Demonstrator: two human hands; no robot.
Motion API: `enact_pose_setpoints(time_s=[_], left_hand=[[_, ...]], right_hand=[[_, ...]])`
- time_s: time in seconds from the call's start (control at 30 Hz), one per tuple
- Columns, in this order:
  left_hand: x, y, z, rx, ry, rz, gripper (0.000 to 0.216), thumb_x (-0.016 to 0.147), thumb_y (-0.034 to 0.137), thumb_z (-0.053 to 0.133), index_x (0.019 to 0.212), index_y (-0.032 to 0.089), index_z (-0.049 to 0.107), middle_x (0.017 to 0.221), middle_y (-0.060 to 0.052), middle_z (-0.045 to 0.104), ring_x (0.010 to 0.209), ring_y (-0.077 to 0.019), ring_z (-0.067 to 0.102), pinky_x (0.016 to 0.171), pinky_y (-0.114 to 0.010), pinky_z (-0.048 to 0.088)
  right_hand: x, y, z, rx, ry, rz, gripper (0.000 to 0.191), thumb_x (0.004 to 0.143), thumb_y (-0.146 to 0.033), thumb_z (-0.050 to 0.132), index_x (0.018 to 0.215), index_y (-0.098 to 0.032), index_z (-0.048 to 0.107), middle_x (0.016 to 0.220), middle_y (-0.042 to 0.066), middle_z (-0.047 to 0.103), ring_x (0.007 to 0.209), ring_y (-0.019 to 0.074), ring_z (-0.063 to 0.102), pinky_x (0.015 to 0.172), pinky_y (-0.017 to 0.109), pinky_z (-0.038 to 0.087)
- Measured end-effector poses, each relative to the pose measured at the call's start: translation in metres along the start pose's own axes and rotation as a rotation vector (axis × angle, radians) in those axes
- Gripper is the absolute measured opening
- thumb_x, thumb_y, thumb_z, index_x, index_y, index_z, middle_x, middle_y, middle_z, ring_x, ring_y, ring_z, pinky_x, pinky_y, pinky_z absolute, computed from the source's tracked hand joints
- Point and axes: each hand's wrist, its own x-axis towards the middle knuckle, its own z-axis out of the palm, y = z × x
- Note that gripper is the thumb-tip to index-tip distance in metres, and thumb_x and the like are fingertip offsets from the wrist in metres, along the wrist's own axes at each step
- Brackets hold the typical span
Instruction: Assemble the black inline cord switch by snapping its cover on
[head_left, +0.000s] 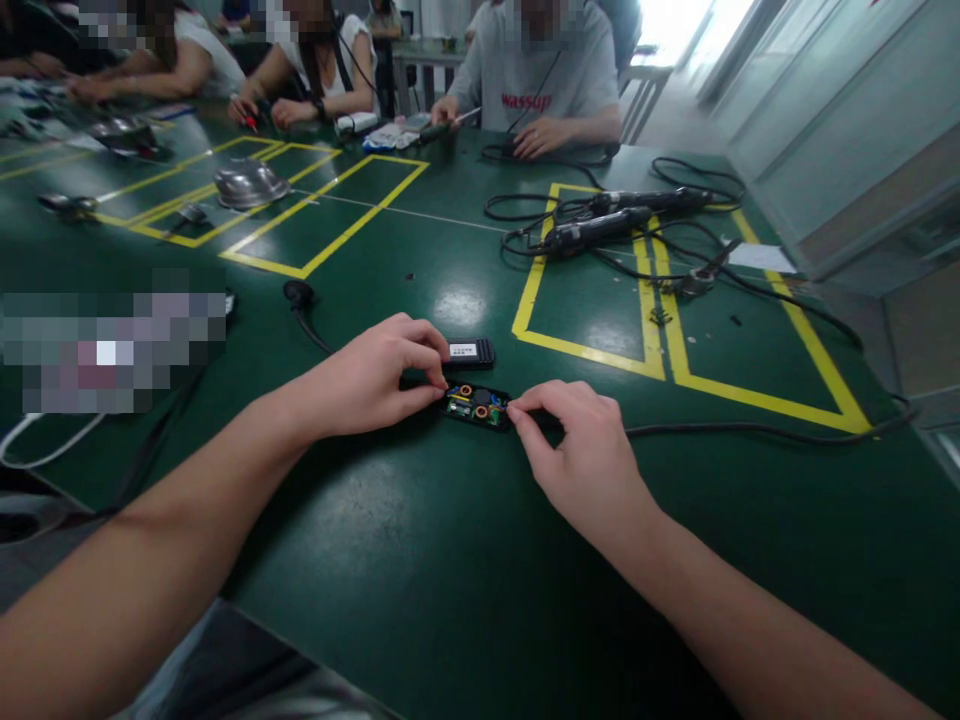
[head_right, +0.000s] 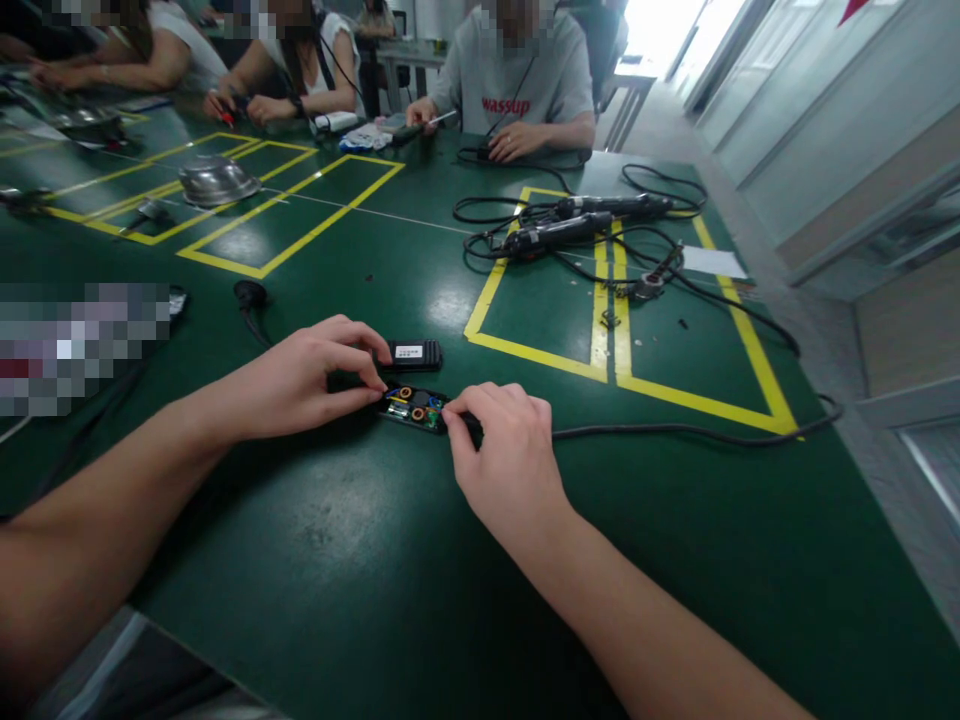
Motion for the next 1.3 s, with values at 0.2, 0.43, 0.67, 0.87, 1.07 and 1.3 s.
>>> enact_pose_setpoints(time_s=[0.2, 0.43, 0.67, 0.87, 1.07, 1.3], left_hand=[[0.008, -0.007, 0.014, 0.010, 0.258, -0.181, 0.026, 0.097, 0.040, 0.074, 0.114, 0.022, 0.082, 0.150, -0.014, 0.067, 0.139, -0.0345, 0.061, 0.123, -0.057, 0.048], [0.010, -0.011, 0.018, -0.076, 0.187, -0.282, 0.051, 0.097, 0.036, 0.076, 0.146, 0.023, 0.070, 0.130, -0.010, 0.083, 0.119, -0.0290, 0.075, 0.114, -0.051, 0.056], [0.000, 0.004, 0.000, -0.165, 0.089, -0.056, 0.041, 0.097, 0.043, 0.078, 0.133, 0.025, 0.079, 0.128, -0.008, 0.083, 0.113, -0.0265, 0.075, 0.103, -0.041, 0.059], [-0.001, 0.007, 0.000, -0.171, -0.031, 0.016, 0.033, 0.096, 0.034, 0.077, 0.128, 0.025, 0.081, 0.128, -0.008, 0.082, 0.119, -0.0273, 0.074, 0.108, -0.042, 0.056], [0.001, 0.007, 0.001, -0.146, -0.051, 0.013, 0.033, 0.098, 0.034, 0.076, 0.130, 0.026, 0.081, 0.128, -0.008, 0.082, 0.119, -0.0271, 0.074, 0.110, -0.043, 0.056], [-0.001, 0.009, 0.004, -0.128, -0.052, 0.000, 0.033, 0.099, 0.031, 0.078, 0.132, 0.026, 0.081, 0.126, -0.009, 0.081, 0.117, -0.0273, 0.075, 0.106, -0.042, 0.058]], right_hand=[[0.001, -0.002, 0.001, -0.003, 0.008, -0.005, 0.015, 0.101, -0.024, 0.059, 0.095, -0.025, 0.073, 0.094, 0.006, 0.080, 0.091, 0.0283, 0.072, 0.087, 0.047, 0.045], [-0.001, -0.003, 0.003, 0.052, 0.029, 0.073, 0.034, 0.093, -0.029, 0.061, 0.126, -0.025, 0.063, 0.102, 0.008, 0.079, 0.094, 0.0300, 0.074, 0.094, 0.052, 0.049], [-0.005, -0.003, 0.003, -0.002, 0.011, 0.041, 0.051, 0.091, -0.034, 0.063, 0.140, -0.024, 0.058, 0.113, 0.011, 0.077, 0.101, 0.0329, 0.072, 0.101, 0.056, 0.046], [-0.004, -0.005, 0.001, -0.033, -0.042, 0.028, 0.043, 0.095, -0.039, 0.070, 0.135, -0.023, 0.067, 0.118, 0.012, 0.078, 0.108, 0.0344, 0.071, 0.103, 0.057, 0.045], [-0.003, -0.002, 0.003, -0.064, -0.014, 0.017, 0.023, 0.098, -0.036, 0.075, 0.120, -0.027, 0.078, 0.117, 0.010, 0.080, 0.113, 0.0343, 0.071, 0.100, 0.054, 0.047], [-0.003, 0.000, 0.003, -0.111, 0.007, 0.004, 0.022, 0.098, -0.037, 0.080, 0.118, -0.027, 0.081, 0.120, 0.010, 0.080, 0.114, 0.0361, 0.070, 0.100, 0.056, 0.048]])
